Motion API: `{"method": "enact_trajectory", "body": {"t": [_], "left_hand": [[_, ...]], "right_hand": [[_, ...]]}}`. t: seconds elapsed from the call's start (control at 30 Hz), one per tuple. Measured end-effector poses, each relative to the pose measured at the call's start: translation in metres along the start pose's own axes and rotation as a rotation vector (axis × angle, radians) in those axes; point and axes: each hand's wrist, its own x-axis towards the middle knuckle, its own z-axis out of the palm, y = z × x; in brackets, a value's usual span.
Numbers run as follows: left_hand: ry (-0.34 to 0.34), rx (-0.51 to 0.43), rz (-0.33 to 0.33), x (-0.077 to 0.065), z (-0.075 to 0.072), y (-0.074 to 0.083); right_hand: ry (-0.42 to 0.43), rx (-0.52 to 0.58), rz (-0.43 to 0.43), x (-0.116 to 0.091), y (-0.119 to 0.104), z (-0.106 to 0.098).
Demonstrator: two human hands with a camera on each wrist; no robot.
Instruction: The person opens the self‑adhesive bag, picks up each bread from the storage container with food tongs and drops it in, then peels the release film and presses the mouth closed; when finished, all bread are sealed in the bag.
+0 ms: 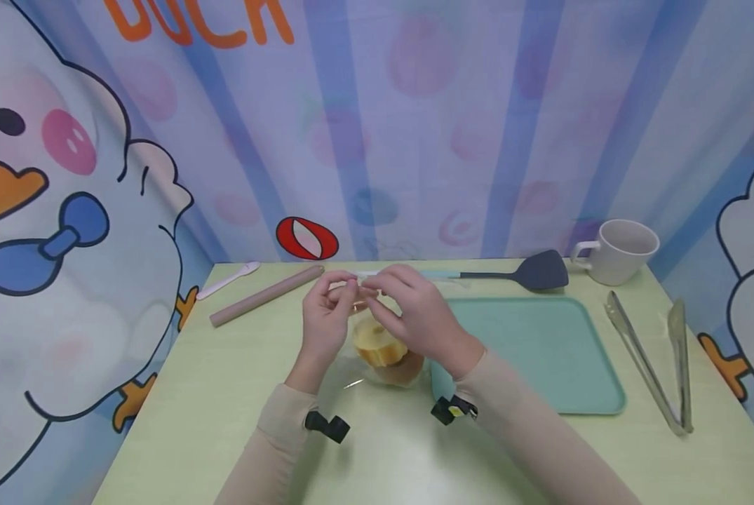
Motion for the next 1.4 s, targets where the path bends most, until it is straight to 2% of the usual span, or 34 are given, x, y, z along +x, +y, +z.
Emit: {"method": "enact_trajectory", "body": {"t": [0.13,0.5,0.73,0.83,0.9,1.03,1.23,1.4], "left_hand": [[-0.016,-0.021,0.024,0.000,0.001,0.000],[-0.028,0.069,0.114,0.000,0.003,0.004],[-0.034,0.154,0.105,0.000,0.003,0.011],[-0.058,0.158,0.115,-0.001,0.004,0.021],[-0.072,0.161,0.127,-0.002,0.006,0.028],[-0.091,0.235,0.183,-0.003,0.007,0.038],[-0.125,0.349,0.315,-0.003,0.008,0.045],[-0.151,0.389,0.364,-0.002,0.009,0.050]], "right_hand": [[-0.027,-0.019,0.047,0.004,0.000,0.006],[-0.025,0.004,0.099,0.004,0.005,0.009],[-0.033,0.016,0.123,0.004,0.007,0.005],[-0.027,0.015,0.121,0.003,0.009,0.005],[-0.023,0.011,0.113,0.003,0.010,0.004],[-0.016,-0.024,0.078,0.003,0.011,0.002],[0.003,-0.191,-0.057,0.004,0.013,0.003],[0.024,-0.311,-0.139,0.005,0.012,0.004]]}}
